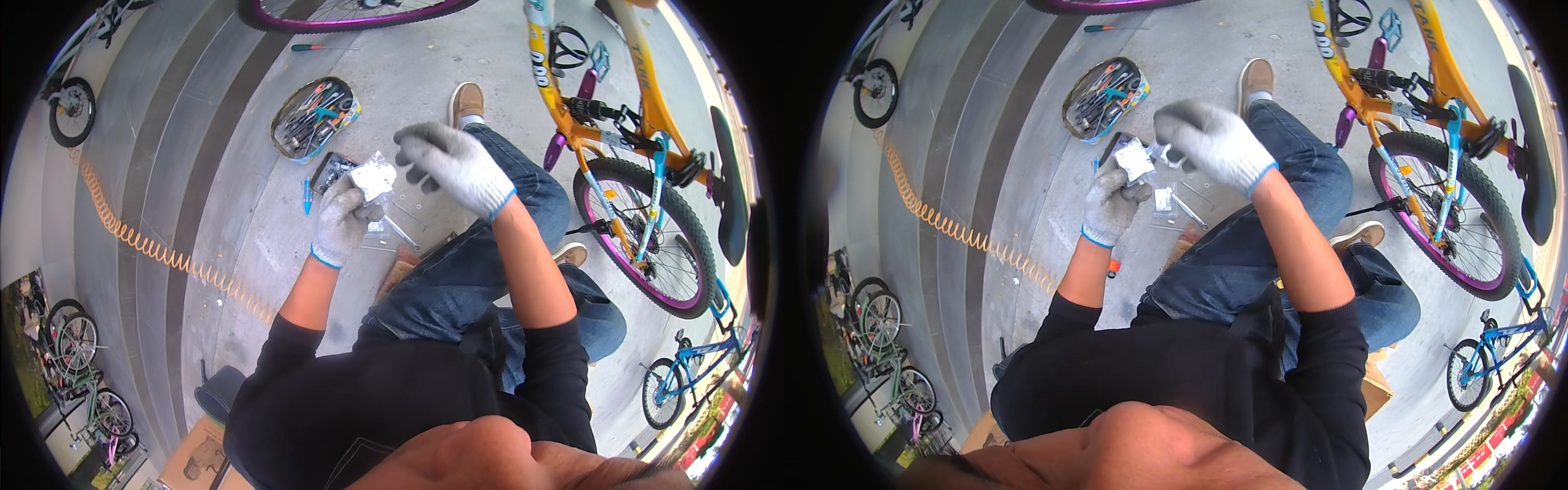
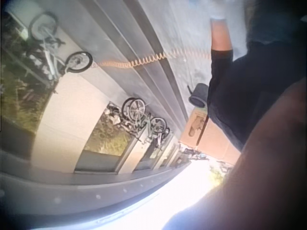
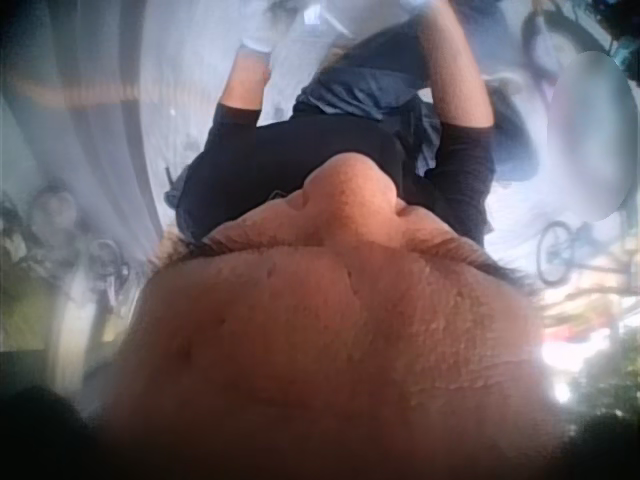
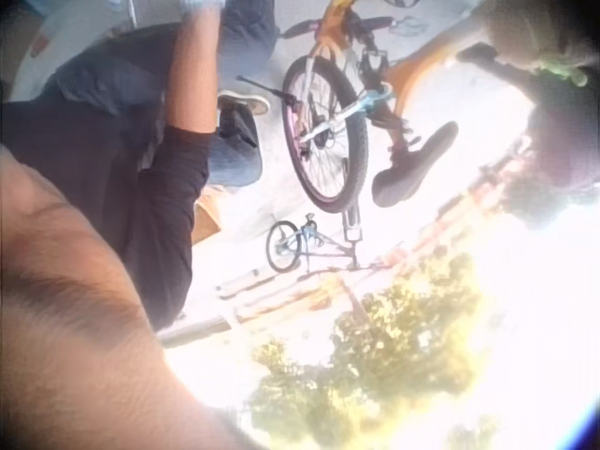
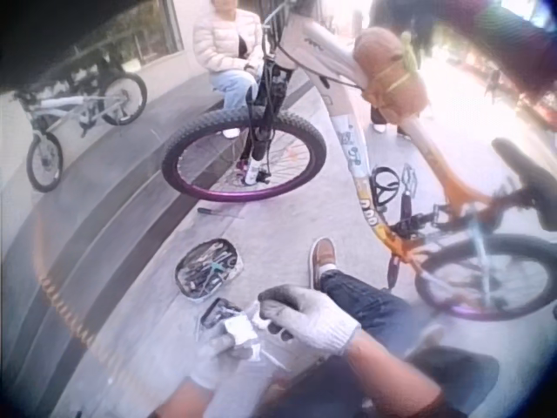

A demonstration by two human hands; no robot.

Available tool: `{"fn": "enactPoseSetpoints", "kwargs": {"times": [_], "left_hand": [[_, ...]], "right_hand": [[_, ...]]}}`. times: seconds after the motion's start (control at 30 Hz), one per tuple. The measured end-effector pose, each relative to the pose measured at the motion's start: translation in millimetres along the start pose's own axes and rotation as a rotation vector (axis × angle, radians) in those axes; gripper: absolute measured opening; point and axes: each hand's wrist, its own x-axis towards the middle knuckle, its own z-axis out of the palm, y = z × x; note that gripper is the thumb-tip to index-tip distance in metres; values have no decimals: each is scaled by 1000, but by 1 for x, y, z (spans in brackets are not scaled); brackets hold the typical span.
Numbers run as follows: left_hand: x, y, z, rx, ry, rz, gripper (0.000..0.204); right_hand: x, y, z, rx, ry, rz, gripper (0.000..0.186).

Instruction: The person sits on the floor and uses a wrench to tighten a bolt on the bicycle pedal. They then handle small hardware parts from a plastic bag and continue adjusting the pedal area.

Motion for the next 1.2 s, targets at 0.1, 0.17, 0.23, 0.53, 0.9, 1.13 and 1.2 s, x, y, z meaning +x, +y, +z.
{"fn": "enactPoseSetpoints", "kwargs": {"times": [0.1, 0.17, 0.23, 0.53, 0.9, 1.13, 1.2], "left_hand": [[11, -15, 42, 250, -130, 2, 50], [15, -27, 68, 349, -200, 0, 50], [16, -38, 90, 251, -199, -66, 46], [15, -67, 160, 321, -294, -43, 31], [24, -78, 183, 922, -159, 186, 32], [25, -66, 199, 404, -133, -113, 24], [27, -66, 199, 431, -95, -76, 24]], "right_hand": [[-49, -18, 7, -144, 186, 5, 51], [-76, -14, -2, -47, 304, 41, 44], [-95, -2, -15, 64, 342, -20, 41], [-137, 35, -28, 243, 676, -185, 22], [-163, 34, -30, -125, 726, -303, 40], [-171, 39, -51, 449, 533, -169, 40], [-172, 40, -54, 464, 491, -151, 39]]}}
